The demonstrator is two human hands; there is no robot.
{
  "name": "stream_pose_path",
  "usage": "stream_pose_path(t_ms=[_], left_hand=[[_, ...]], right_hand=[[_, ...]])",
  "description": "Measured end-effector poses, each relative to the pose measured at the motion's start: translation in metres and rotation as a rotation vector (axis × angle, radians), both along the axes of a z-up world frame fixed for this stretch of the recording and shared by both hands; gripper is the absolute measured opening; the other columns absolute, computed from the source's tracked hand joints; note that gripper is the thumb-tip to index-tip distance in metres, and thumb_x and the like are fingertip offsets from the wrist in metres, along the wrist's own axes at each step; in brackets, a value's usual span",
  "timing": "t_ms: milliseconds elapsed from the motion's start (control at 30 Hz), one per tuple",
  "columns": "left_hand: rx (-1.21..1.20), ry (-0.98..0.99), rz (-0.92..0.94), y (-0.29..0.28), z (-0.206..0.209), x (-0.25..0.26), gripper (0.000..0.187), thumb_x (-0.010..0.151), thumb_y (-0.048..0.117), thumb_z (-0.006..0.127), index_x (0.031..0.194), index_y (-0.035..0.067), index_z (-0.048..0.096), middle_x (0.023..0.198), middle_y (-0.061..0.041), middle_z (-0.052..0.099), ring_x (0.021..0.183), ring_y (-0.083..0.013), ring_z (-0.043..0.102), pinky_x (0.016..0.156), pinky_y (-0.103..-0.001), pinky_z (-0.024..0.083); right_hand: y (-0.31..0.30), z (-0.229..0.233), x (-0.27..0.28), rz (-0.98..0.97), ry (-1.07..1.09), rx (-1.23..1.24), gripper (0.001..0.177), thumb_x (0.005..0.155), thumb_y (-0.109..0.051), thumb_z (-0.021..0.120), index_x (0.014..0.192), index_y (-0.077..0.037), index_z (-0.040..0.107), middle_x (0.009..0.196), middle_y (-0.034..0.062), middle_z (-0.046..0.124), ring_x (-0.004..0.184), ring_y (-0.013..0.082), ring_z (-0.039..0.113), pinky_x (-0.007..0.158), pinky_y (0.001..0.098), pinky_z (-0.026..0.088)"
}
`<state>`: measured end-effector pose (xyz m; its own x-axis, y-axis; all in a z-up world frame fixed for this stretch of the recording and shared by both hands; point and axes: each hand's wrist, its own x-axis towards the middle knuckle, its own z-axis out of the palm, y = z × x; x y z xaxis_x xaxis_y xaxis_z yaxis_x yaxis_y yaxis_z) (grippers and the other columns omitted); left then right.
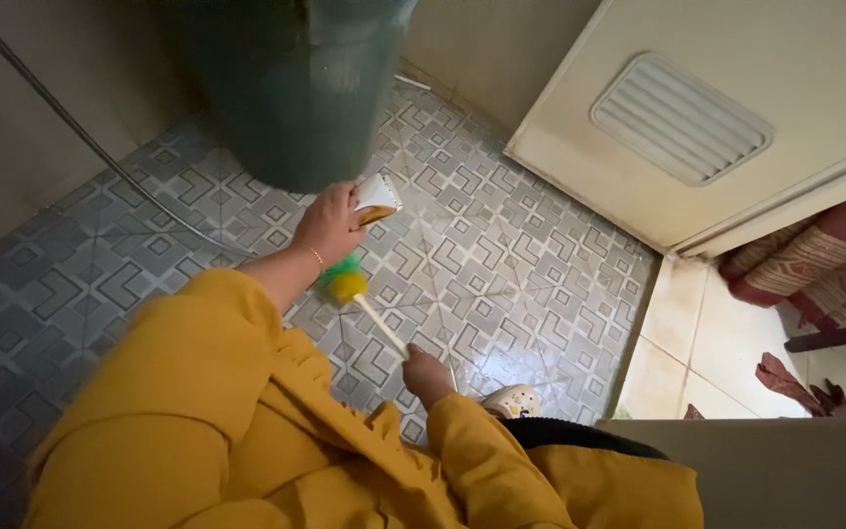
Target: The person applies liquid soap to a toilet brush and scrubs the toilet tank, then scrubs the tiled floor around the toilet and a nearby green bucket. The person holds a handheld sprayer while scrubbing.
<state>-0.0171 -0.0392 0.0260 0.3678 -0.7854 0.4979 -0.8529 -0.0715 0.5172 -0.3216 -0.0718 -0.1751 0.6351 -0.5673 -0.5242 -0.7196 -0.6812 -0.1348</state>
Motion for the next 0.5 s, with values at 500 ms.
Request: stream_pose_path(t_ms=[500], left_hand=[[-0.044,0.342,0.158,-0.026,-0.017,0.019,0.069,0.073,0.013,0.08,0.132,-0.005,0.048,0.119,-0.03,0.057,0.117,-0.0488,0.058,0.105,-0.055,0.048]], right_hand=[[-0.284,-0.24,-0.083,0.077,-0.218,-0.704,0.035,0.082,-0.011,0.041,0.085,0.014,0.066,0.087,0.0241,0.065,0.067,0.0414,0.073,0.056,0.0468,0.058]])
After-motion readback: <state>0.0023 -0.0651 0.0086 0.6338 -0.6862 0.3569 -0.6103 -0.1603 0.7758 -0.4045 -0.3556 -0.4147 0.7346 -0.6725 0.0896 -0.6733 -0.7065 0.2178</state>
